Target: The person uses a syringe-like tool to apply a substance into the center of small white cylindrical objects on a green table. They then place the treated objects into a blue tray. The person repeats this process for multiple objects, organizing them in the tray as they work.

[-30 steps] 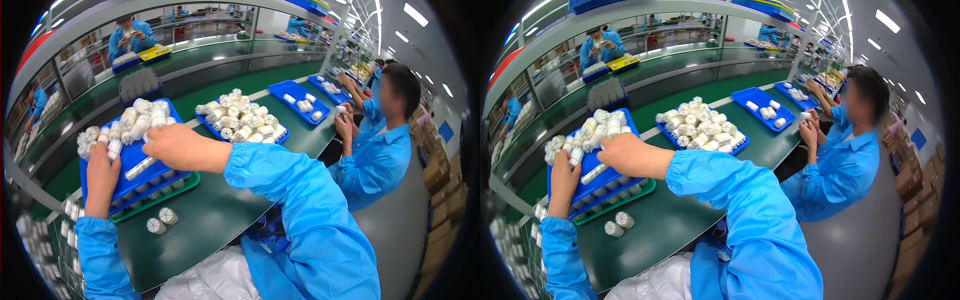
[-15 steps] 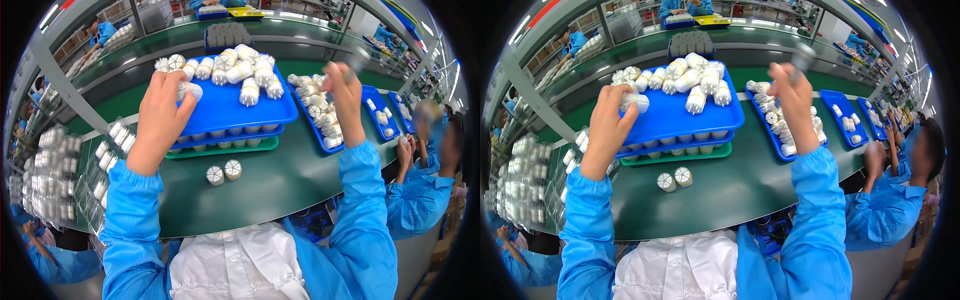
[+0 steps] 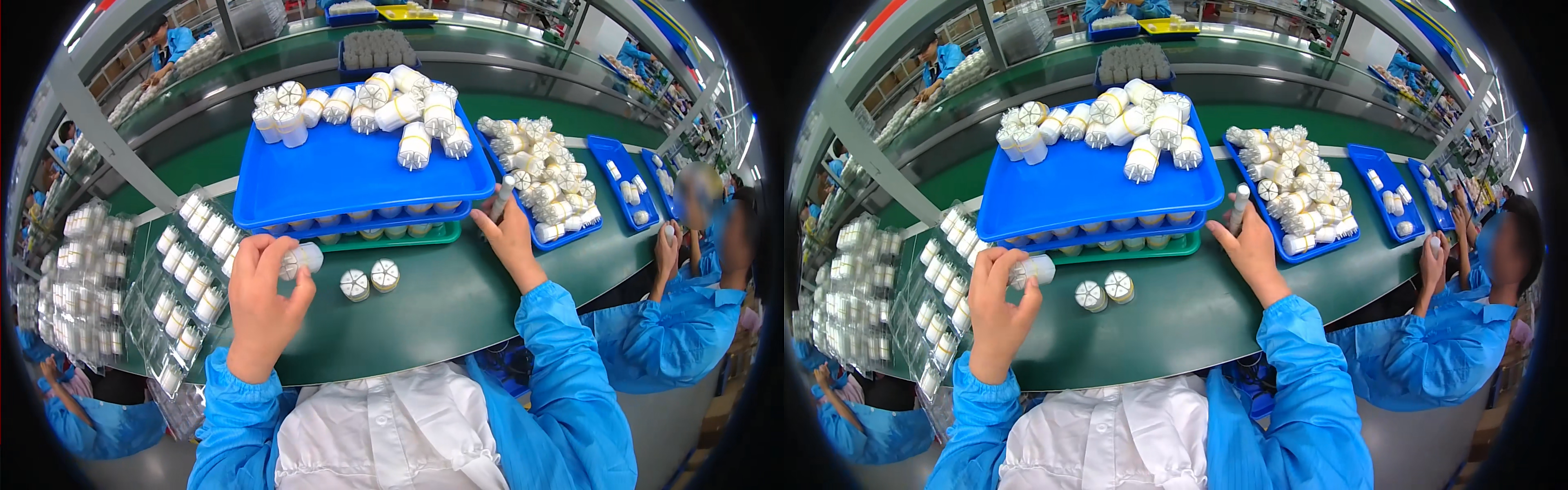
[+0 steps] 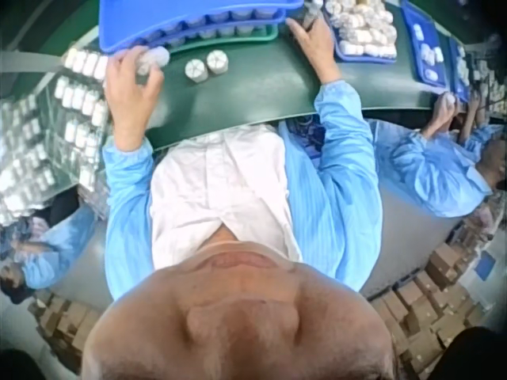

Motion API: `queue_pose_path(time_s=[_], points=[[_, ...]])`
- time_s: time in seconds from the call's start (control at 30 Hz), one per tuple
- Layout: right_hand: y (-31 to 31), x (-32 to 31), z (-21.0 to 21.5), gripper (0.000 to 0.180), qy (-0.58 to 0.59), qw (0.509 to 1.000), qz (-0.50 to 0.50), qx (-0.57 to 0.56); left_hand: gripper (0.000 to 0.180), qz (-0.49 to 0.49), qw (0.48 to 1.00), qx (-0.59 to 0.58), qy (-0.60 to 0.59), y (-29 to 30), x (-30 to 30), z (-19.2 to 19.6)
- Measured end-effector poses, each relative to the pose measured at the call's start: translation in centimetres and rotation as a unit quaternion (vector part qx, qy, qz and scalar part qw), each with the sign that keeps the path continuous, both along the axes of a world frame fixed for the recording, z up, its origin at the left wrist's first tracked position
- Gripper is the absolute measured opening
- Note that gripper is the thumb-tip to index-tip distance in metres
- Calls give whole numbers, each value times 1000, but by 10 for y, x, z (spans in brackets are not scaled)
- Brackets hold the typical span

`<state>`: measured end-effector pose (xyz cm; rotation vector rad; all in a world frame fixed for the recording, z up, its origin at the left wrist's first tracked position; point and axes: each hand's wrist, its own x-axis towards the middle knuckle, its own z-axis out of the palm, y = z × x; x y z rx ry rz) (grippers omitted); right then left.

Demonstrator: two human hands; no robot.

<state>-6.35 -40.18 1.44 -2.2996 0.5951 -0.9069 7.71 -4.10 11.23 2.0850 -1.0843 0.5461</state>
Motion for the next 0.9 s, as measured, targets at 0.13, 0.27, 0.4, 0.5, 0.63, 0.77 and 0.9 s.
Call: queue_pose_path(time_s=[0.13, 0.27, 0.4, 0.5, 0.63, 0.77, 0.9], points=[[-2, -5, 4, 71, -38, 999, 5, 0, 34, 1, 1000, 9, 6, 9, 1, -9], [-3, -14, 23, 64, -63, 994, 0, 85, 33, -5, 1000, 16, 19, 10, -1, -12], [-3, -18, 63, 59, -177, 979, 39, -98, 33, -7, 1000, 16, 23, 11, 1, -16], [16, -4, 145, 34, -196, 944, 111, -241, 33, -6, 1000, 19, 24, 10, -1, -19], [30, 44, 178, 24, -47, 927, 186, -322, 34, -9, 999, 29, 16, 7, 4, -29], [13, 75, 176, 27, 59, 915, 218, -333, 32, -17, 999, 35, 28, 7, 8, -42], [-1, 86, 166, 27, 40, 907, 249, -337, 32, -22, 998, 36, 46, 8, 12, -53]])
